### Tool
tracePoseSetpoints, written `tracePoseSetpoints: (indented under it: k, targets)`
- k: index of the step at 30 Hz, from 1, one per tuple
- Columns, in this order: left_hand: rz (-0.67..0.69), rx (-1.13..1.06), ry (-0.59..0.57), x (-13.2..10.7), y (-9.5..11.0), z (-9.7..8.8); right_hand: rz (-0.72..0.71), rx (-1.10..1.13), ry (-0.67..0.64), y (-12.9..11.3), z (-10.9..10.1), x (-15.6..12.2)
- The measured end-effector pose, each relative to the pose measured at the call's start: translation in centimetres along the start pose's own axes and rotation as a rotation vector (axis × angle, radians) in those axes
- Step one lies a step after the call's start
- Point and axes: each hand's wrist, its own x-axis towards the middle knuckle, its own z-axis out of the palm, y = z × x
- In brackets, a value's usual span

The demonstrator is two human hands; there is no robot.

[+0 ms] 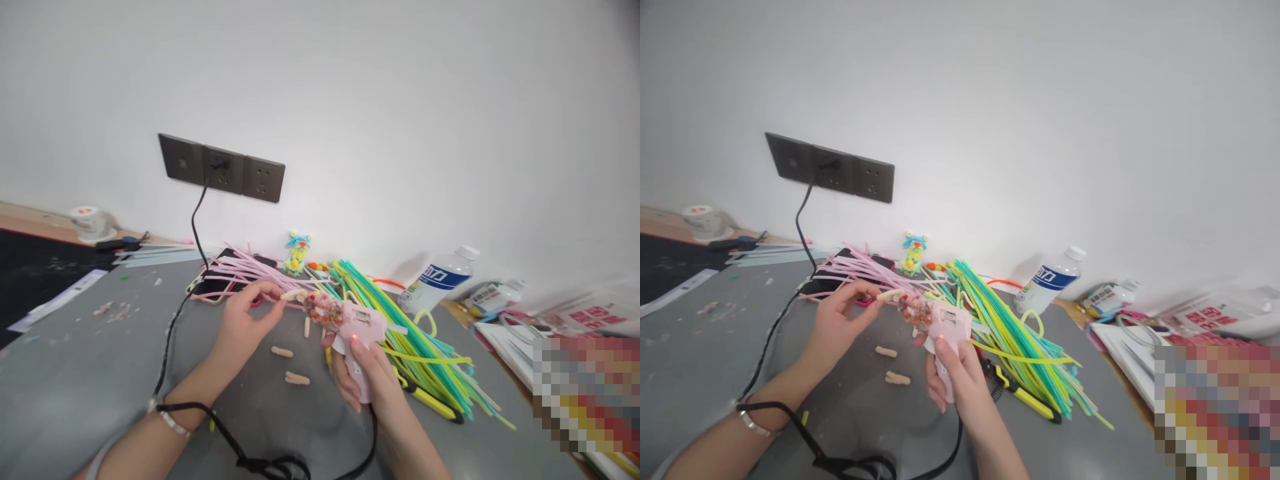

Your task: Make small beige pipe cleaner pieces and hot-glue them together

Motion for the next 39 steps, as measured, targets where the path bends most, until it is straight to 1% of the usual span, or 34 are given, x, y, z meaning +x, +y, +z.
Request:
tracePoseSetpoints:
  k: [5, 13, 19, 22, 29, 39]
  targets:
    - [-0.022, -0.015, -0.004, 0.03, 0.07, 0.02, -0.005, -0.014, -0.005, -0.05, 0.0, 0.0]
    - [0.001, -0.021, -0.022, 0.04, 0.39, -0.12, 0.02, -0.033, -0.01, -0.08, 0.13, -0.05]
    - [0.006, -0.026, -0.026, 0.01, 0.24, -0.12, 0.024, -0.036, 0.003, -0.15, 0.13, -0.14]
    - [0.014, -0.033, -0.021, -0.05, 0.14, -0.13, 0.011, -0.034, 0.021, -0.12, 0.12, -0.16]
    - [0.005, -0.046, -0.019, -0.09, 0.15, -0.14, 0.016, -0.028, 0.009, 0.1, -0.23, 0.04]
    - [0.008, -0.031, -0.003, 0.01, 0.21, -0.19, -0.006, -0.082, 0.035, -0.11, -0.37, 0.04]
